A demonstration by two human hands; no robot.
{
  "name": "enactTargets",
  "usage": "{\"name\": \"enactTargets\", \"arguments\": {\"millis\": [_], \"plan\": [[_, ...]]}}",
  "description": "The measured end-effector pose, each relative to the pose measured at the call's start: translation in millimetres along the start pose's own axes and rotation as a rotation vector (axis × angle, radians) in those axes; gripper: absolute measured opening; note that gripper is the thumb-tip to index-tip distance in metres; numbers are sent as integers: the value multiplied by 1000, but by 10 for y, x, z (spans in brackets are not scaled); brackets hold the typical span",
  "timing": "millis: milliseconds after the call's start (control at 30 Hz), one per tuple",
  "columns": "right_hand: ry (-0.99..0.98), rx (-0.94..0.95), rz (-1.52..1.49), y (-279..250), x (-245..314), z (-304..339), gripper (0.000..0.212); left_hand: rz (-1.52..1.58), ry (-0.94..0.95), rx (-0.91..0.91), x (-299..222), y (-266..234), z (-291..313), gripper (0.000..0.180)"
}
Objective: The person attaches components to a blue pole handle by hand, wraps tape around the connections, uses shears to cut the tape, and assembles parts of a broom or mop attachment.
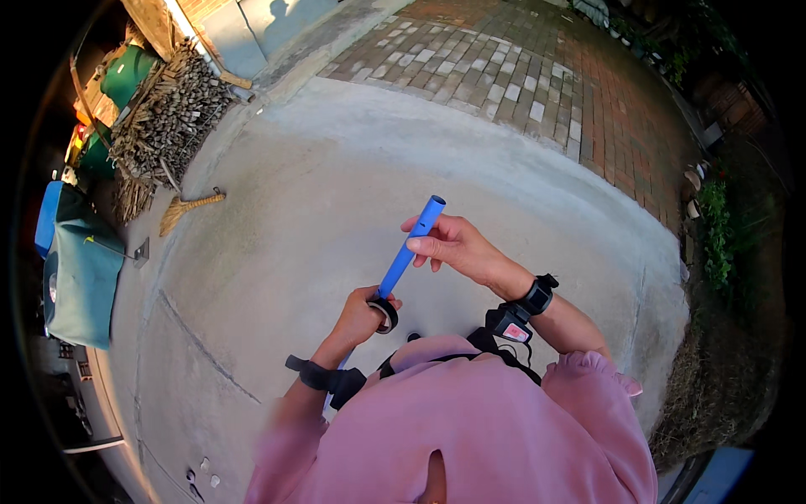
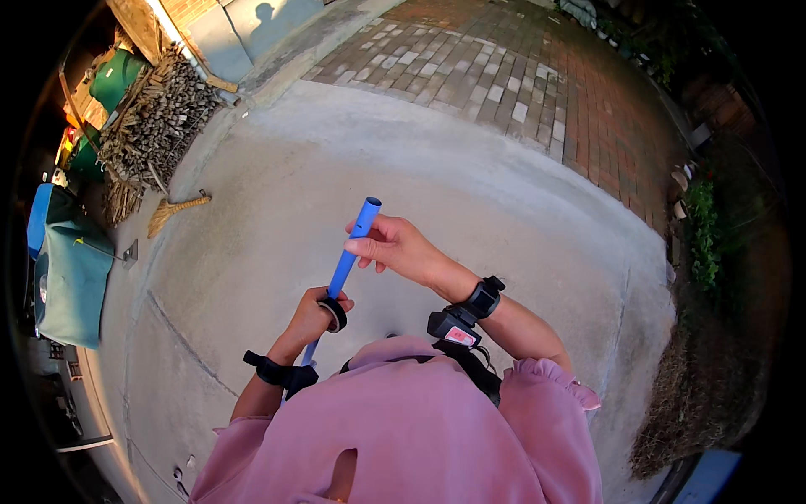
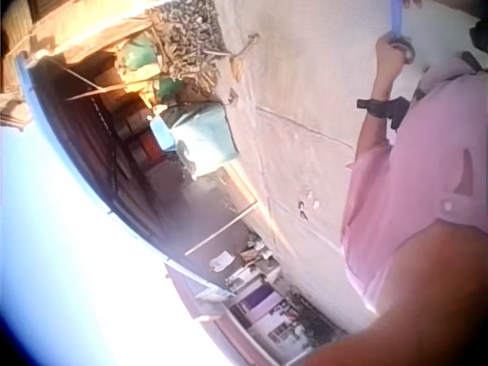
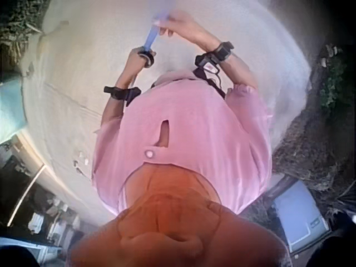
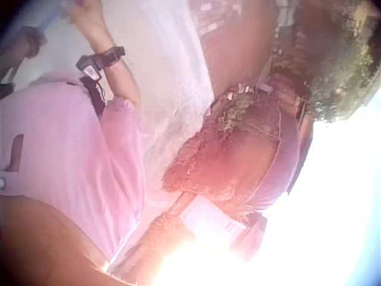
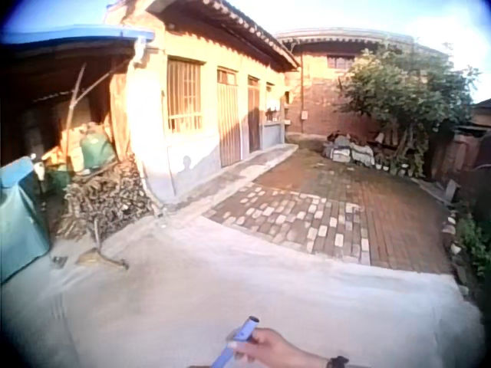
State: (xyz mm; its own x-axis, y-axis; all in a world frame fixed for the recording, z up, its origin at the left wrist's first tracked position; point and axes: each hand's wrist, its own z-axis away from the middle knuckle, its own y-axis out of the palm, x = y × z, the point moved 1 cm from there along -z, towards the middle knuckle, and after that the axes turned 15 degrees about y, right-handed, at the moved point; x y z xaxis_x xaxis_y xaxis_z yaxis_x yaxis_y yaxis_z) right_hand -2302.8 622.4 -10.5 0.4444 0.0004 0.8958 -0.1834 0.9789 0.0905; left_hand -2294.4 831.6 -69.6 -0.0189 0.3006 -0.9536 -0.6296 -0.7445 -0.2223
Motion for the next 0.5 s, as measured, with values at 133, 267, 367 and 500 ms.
{"name": "enactTargets", "arguments": {"millis": [133, 267, 367, 500], "plan": [[11, 189, 15, 383, 302, -716, 25, 77, 57, -82, 101, -707, 108, 19], [62, 382, 19, 812, 599, -1455, 24, 188, 174, -275, 115, -1304, 41, 17], [74, 531, 65, 1204, 741, -2061, 24, 252, 120, -307, 165, -1792, -73, 21], [46, 635, 188, 1833, 1195, -2821, 26, 269, 123, -538, 429, -2535, -99, 23]]}}
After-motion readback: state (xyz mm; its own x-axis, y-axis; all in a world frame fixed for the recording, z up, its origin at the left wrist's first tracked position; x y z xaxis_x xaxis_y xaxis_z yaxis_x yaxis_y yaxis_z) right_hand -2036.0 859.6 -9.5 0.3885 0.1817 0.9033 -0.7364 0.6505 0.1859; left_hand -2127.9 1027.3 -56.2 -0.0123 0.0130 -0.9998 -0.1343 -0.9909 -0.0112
